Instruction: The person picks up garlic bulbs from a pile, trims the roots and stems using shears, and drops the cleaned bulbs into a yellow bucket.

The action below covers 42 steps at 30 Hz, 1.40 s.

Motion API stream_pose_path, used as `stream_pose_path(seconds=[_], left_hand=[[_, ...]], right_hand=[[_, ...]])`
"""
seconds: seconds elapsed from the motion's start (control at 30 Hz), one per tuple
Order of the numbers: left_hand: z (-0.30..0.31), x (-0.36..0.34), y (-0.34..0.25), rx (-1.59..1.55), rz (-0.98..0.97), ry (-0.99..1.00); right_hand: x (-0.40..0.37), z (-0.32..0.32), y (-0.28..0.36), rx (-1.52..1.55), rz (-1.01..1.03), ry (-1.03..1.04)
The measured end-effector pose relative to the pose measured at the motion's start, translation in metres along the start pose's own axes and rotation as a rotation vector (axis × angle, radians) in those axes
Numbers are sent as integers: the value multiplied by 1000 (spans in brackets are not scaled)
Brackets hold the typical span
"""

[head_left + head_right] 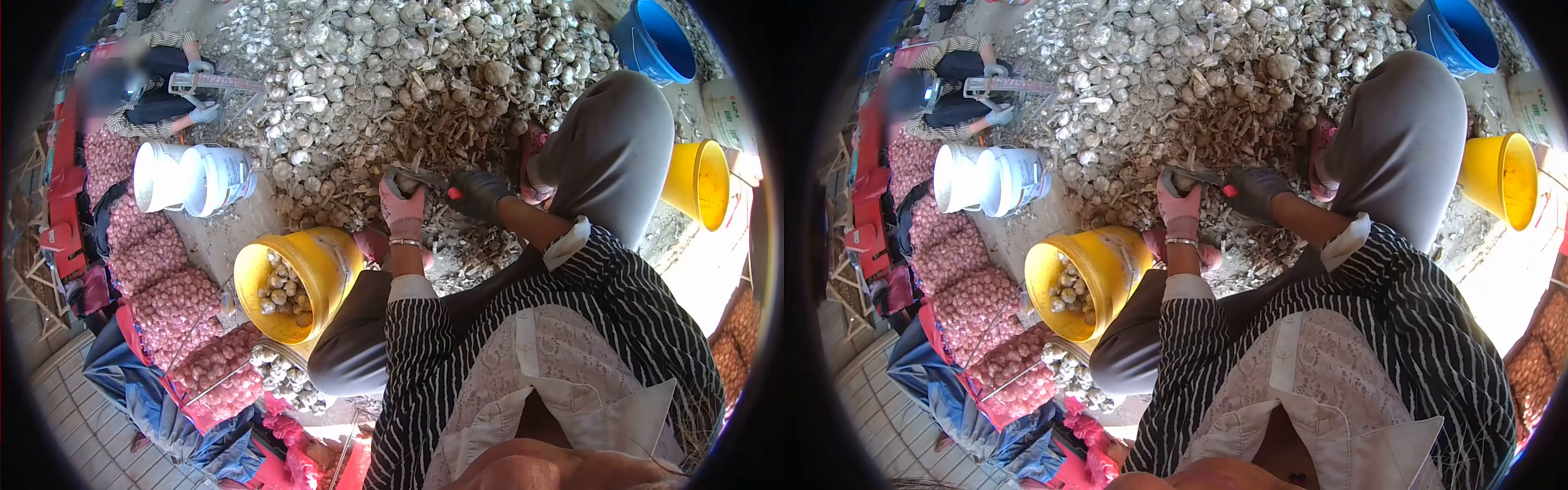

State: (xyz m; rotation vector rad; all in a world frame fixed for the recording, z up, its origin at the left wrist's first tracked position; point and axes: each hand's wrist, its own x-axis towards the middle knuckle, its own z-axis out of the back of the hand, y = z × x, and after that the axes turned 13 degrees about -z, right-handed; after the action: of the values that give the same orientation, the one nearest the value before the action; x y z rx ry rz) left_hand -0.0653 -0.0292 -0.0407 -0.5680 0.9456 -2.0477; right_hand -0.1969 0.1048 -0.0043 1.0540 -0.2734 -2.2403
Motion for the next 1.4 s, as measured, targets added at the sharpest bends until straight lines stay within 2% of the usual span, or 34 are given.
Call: stream_pose_path(seconds=[0.03,0.07,0.1,0.17,0.2,0.23,0.3,0.33,0.37,0.43,0.47,0.53,0.57,0.63,0.67,0.73,0.77,0.83,0.9,0.97,1.13,1.23,1.3,1.33,1.4], left_hand=[[3,-6,0,160,-76,-32],[5,-8,2,11,-161,-149],[7,-14,3,13,-168,-160],[28,-21,-42,-838,275,-192],[38,-22,-48,-1107,441,-71],[39,-28,-48,-1102,433,-88],[37,-40,-49,-1424,579,42],[42,-39,-44,-1499,537,77],[40,-42,-41,-1499,535,74],[33,-47,-36,-1566,481,-80],[31,-49,-32,-1568,482,-82],[29,-56,-27,-1349,245,-31],[28,-57,-28,-1350,251,-30],[27,-58,-32,-1657,267,-232],[26,-58,-21,-1661,272,-231],[30,-57,2,-1750,114,-184],[32,-57,-3,-1757,116,-191],[36,-61,-4,-999,150,-366],[33,-57,7,-1041,135,-432],[30,-59,7,-626,-31,-424],[33,-68,15,-750,34,-328],[41,-73,19,-850,-27,-247],[50,-76,23,-898,31,-109],[55,-75,18,-896,32,-105],[63,-71,0,-1384,268,-16]], right_hand=[[-5,1,2,87,9,19],[-9,2,4,175,17,38],[-14,4,7,173,29,31],[-25,9,16,233,81,82],[-28,6,18,230,99,83],[-32,3,19,236,140,49],[-36,-2,21,242,192,22],[-40,-1,21,231,199,39],[-42,-1,21,219,201,56],[-43,-2,19,212,207,44],[-44,-4,18,210,208,36],[-44,-6,15,177,232,44],[-42,-5,14,144,258,46],[-22,-29,4,239,218,48],[-19,-33,4,334,184,47],[-22,-26,2,290,184,-1],[-26,-20,4,253,189,-45],[-31,-15,9,225,260,-95],[-33,-12,13,199,331,-145],[-35,-14,16,-13,419,-242],[-38,-10,19,-131,409,-203],[-38,-10,20,-132,427,-210],[-35,-9,19,-106,446,-222],[-36,-3,21,-143,432,-193],[-37,0,19,-178,410,-169]])
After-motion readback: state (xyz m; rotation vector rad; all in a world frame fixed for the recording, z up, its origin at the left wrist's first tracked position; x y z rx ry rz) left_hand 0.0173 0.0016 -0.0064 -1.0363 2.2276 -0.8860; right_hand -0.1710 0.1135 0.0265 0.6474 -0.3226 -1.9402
